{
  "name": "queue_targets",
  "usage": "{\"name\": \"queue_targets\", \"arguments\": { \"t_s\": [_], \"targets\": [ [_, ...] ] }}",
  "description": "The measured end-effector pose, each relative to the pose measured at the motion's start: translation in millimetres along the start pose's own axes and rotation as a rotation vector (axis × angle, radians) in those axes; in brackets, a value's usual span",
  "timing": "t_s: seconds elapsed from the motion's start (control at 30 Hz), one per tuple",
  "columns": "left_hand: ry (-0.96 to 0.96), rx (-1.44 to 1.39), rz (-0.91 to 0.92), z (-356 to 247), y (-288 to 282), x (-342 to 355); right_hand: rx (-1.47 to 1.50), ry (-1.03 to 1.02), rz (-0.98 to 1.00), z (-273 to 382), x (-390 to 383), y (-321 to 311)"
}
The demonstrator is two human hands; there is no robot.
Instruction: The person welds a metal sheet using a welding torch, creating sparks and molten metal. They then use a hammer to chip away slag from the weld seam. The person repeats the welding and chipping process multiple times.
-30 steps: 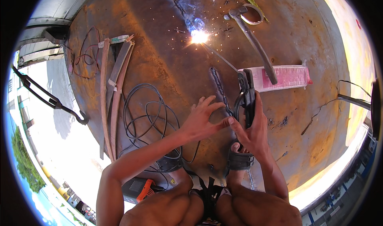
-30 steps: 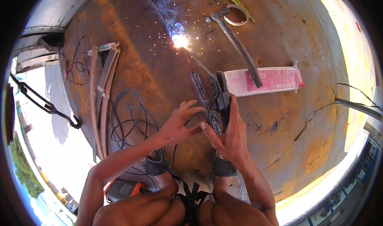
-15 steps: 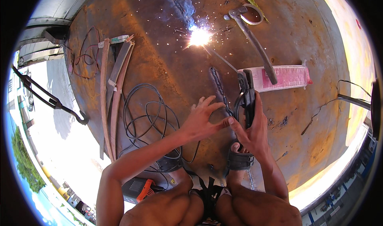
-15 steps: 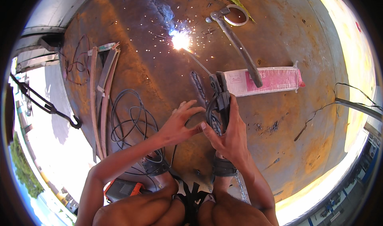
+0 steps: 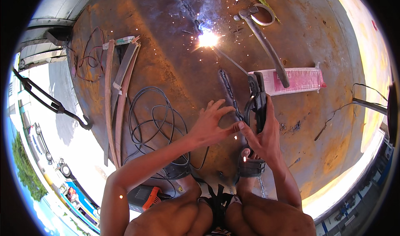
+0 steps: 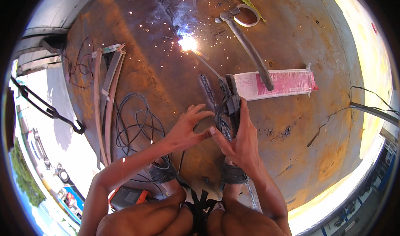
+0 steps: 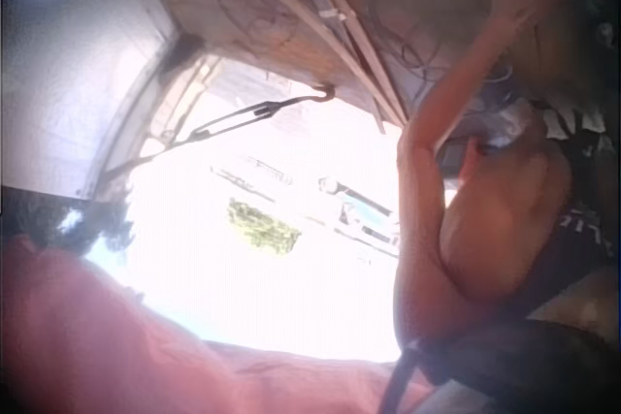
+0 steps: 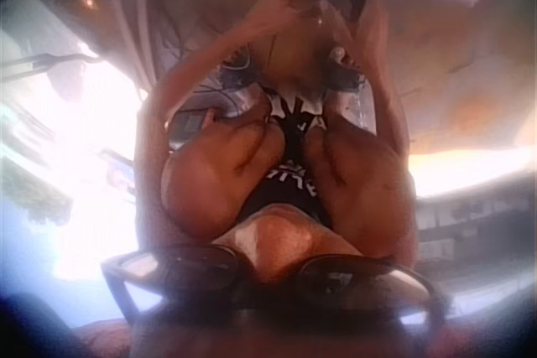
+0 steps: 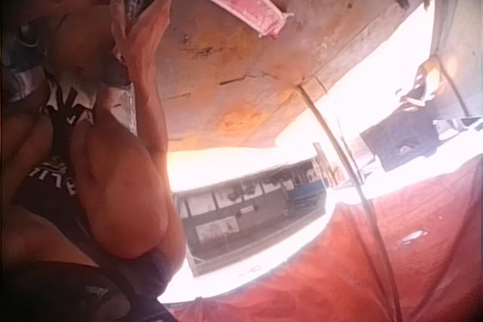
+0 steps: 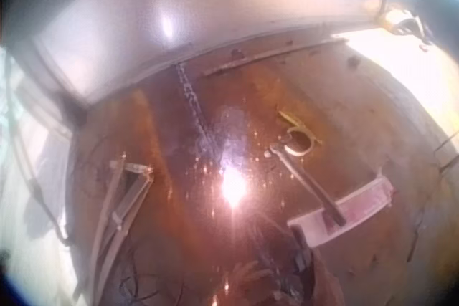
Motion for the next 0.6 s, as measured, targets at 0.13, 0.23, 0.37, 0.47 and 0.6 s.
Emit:
{"name": "queue_targets", "arguments": {
  "t_s": [0.13, 0.23, 0.37, 0.47, 0.6],
  "targets": [
    [0.039, -0.026, -0.011, -0.8, -1.5, 1.1, 0.0, 0.001, 0.0, 1.2, -0.2, 0.0],
    [0.006, -0.01, -0.004, 2.0, 0.2, 0.4, 0.0, -0.002, -0.001, 0.8, -0.3, 0.2],
    [0.015, -0.015, -0.003, -0.3, -0.9, 0.4, 0.013, 0.004, -0.001, 0.2, -0.1, 0.4],
    [0.006, -0.007, 0.007, -1.7, -1.0, 0.2, 0.003, 0.0, 0.0, 0.3, -0.8, 0.4],
    [0.007, 0.011, 0.01, -1.5, -0.8, 0.3, -0.004, 0.003, 0.005, -0.2, -0.7, 0.9]
  ]
}}
Point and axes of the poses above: each hand's wrist, its own x-axis towards the middle knuckle, its own y-axis out of the palm, z = x × y, the point moved 10 cm from there along x, towards the middle knuckle, and after that the axes turned 1 degree about z, right-handed, at the moved point
